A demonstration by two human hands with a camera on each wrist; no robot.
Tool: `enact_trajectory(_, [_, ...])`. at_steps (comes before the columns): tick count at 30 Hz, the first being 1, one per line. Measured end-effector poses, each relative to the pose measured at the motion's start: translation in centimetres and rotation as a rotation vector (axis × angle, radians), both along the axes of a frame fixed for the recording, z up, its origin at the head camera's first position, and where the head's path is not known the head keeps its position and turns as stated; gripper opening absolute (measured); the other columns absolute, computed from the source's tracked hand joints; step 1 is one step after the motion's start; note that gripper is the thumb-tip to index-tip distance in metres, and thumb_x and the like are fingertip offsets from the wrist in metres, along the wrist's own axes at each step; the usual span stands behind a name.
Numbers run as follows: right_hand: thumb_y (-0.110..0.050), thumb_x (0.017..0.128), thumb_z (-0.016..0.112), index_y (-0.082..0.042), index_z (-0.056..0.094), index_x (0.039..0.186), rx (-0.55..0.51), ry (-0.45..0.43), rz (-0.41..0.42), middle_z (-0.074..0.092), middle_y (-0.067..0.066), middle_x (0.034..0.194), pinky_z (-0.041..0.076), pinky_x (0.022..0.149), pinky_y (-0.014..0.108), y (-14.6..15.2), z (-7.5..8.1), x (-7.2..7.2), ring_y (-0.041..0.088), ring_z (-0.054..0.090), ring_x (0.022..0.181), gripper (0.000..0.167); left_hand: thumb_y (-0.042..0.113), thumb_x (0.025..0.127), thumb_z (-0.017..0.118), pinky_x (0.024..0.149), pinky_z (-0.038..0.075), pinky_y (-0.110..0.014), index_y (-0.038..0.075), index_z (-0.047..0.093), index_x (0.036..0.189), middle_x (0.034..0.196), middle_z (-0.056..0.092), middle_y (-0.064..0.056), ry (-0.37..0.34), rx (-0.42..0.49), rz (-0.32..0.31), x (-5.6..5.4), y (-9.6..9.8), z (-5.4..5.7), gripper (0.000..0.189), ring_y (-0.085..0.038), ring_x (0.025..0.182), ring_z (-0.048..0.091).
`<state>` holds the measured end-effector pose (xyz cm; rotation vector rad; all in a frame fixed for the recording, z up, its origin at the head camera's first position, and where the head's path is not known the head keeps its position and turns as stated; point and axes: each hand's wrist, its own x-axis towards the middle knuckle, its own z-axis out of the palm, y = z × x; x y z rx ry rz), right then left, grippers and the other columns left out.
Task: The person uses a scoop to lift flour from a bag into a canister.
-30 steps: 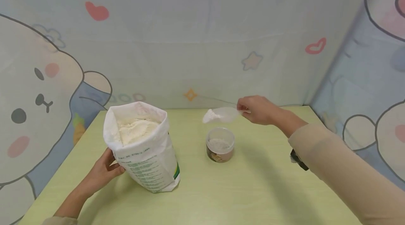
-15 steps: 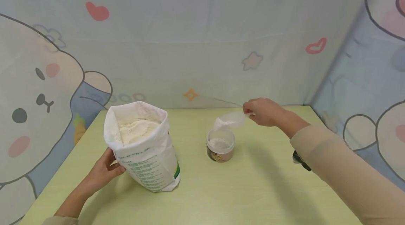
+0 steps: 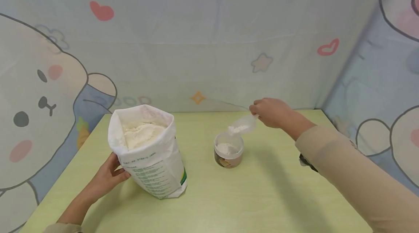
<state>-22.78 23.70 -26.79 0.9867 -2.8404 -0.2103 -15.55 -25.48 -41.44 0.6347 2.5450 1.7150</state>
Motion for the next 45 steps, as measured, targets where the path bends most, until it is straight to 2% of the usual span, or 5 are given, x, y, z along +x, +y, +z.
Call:
enact_trajectory(10, [-0.001, 0.076, 0.071, -0.009, 0.063, 0.091, 0.152, 0.115, 0.044, 0.058, 0.003, 0.085, 0.053, 0.060, 0.032, -1.4, 0.9, 0.0, 0.023, 0.056, 0.080, 0.019, 0.009, 0.085, 0.066, 0.094, 0.041, -0.013, 0.015, 0.011, 0.148, 0.145, 0.023, -0.012, -0.010, 0.008, -0.006, -0.1, -0.1, -0.2, 0.083, 0.008, 0.120, 0.032])
enact_trajectory(19, [0.003, 0.080, 0.067, -0.007, 0.063, 0.099, 0.303, 0.197, 0.102, 0.058, 0.005, 0.093, 0.051, 0.059, 0.029, -2.6, 1.6, 0.0, 0.022, 0.053, 0.082, 0.022, 0.010, 0.085, 0.066, 0.094, 0.041, -0.013, 0.016, 0.012, 0.147, 0.146, 0.023, -0.010, -0.014, 0.005, -0.002, -0.1, -0.2, -0.3, 0.083, -0.002, 0.124, 0.032])
enact_trajectory(29, [0.004, 0.070, 0.076, -0.006, 0.059, 0.090, 0.425, 0.356, 0.261, 0.054, 0.003, 0.086, 0.047, 0.058, 0.026, -3.3, 1.5, -0.2, 0.020, 0.048, 0.075, 0.028, 0.010, 0.085, 0.066, 0.094, 0.041, -0.014, 0.016, 0.012, 0.148, 0.146, 0.023, -0.011, -0.001, 0.004, -0.001, -0.1, -0.1, -0.2, 0.083, 0.006, 0.121, 0.032])
enact_trajectory(35, [-0.001, 0.070, 0.077, -0.007, 0.060, 0.090, 0.476, 0.445, 0.339, 0.053, 0.003, 0.086, 0.047, 0.061, 0.025, -3.5, 1.4, -0.3, 0.020, 0.048, 0.077, 0.027, 0.010, 0.085, 0.066, 0.094, 0.041, -0.014, 0.016, 0.012, 0.148, 0.146, 0.023, -0.011, 0.000, 0.001, 0.003, -0.1, -0.1, -0.2, 0.083, 0.008, 0.120, 0.033])
enact_trajectory(45, [-0.006, 0.071, 0.077, -0.008, 0.059, 0.087, 0.507, 0.497, 0.407, 0.053, 0.003, 0.085, 0.046, 0.062, 0.024, -3.9, 1.5, -0.4, 0.019, 0.048, 0.076, 0.025, 0.011, 0.084, 0.067, 0.094, 0.041, -0.014, 0.016, 0.012, 0.147, 0.146, 0.024, -0.011, -0.002, 0.003, 0.003, -0.1, -0.2, -0.3, 0.083, 0.008, 0.120, 0.033])
